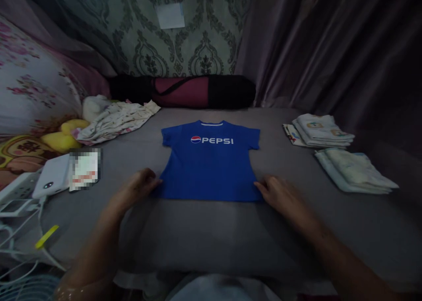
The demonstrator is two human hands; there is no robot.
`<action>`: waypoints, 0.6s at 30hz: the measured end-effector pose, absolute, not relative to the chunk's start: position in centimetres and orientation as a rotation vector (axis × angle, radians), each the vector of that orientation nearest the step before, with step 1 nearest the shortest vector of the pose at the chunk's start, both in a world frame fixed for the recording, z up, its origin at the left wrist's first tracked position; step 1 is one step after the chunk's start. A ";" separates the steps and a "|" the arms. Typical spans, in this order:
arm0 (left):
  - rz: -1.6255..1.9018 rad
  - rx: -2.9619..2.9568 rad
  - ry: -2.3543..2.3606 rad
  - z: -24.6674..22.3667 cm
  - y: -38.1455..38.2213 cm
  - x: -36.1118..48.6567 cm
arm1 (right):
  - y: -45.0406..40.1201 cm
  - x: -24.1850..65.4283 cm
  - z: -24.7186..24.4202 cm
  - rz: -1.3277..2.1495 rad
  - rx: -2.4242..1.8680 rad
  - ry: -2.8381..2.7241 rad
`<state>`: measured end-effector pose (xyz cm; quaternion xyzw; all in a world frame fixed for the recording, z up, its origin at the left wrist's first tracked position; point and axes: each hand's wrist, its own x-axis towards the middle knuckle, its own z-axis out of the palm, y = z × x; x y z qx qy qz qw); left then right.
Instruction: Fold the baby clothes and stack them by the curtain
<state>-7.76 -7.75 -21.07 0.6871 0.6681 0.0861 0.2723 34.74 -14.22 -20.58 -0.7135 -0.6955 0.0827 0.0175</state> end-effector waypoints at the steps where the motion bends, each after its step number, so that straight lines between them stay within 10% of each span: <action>1: 0.261 1.950 1.819 -21.0 -7.3 -6.9 | -13.6 34.2 -20.3 0.198 -2.178 -2.148; 18: 0.117 2.555 1.645 -24.6 -4.5 -0.4 | -9.2 30.7 -22.1 0.440 -1.564 -2.479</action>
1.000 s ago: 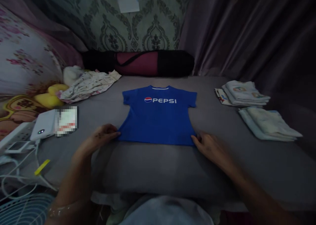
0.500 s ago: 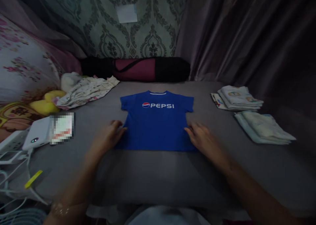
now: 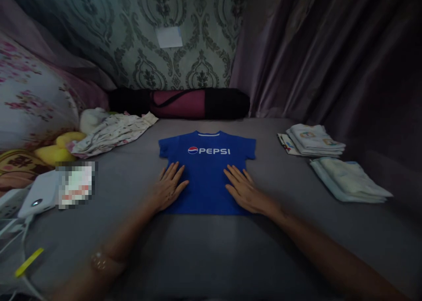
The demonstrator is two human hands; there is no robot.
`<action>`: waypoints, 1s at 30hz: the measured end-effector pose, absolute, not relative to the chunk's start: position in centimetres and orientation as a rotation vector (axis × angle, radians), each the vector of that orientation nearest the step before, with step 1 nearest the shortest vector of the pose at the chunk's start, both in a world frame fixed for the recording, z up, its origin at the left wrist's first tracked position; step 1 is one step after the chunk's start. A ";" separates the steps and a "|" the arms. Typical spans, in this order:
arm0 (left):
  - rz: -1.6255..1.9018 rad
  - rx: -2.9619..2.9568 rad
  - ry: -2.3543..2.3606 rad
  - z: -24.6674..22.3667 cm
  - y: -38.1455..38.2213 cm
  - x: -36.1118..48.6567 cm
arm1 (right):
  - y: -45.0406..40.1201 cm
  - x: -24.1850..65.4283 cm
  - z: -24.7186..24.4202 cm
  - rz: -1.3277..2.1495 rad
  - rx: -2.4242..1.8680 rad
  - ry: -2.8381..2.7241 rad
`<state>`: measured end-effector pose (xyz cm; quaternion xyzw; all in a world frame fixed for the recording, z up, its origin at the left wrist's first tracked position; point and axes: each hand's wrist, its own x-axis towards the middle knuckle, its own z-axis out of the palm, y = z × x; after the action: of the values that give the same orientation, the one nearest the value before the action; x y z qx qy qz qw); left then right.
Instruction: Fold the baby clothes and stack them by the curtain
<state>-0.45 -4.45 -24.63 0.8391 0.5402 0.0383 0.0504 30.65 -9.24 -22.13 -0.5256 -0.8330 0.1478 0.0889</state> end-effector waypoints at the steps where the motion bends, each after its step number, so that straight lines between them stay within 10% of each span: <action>1: 0.130 2.559 1.666 -24.8 -4.6 -1.1 | -9.7 31.0 -22.0 0.423 -1.571 -2.469; 16: -0.292 2.487 1.584 -19.7 0.3 0.0 | -11.2 32.5 -22.2 0.599 -1.577 -2.349; 30: 0.196 2.283 1.124 -19.3 10.3 26.2 | -14.2 32.6 -22.2 0.222 -2.266 -1.811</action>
<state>26.16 10.32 -19.29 0.8559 0.4213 0.0734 0.2907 32.58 -14.22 -22.23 -0.7737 -0.6182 0.0757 0.1159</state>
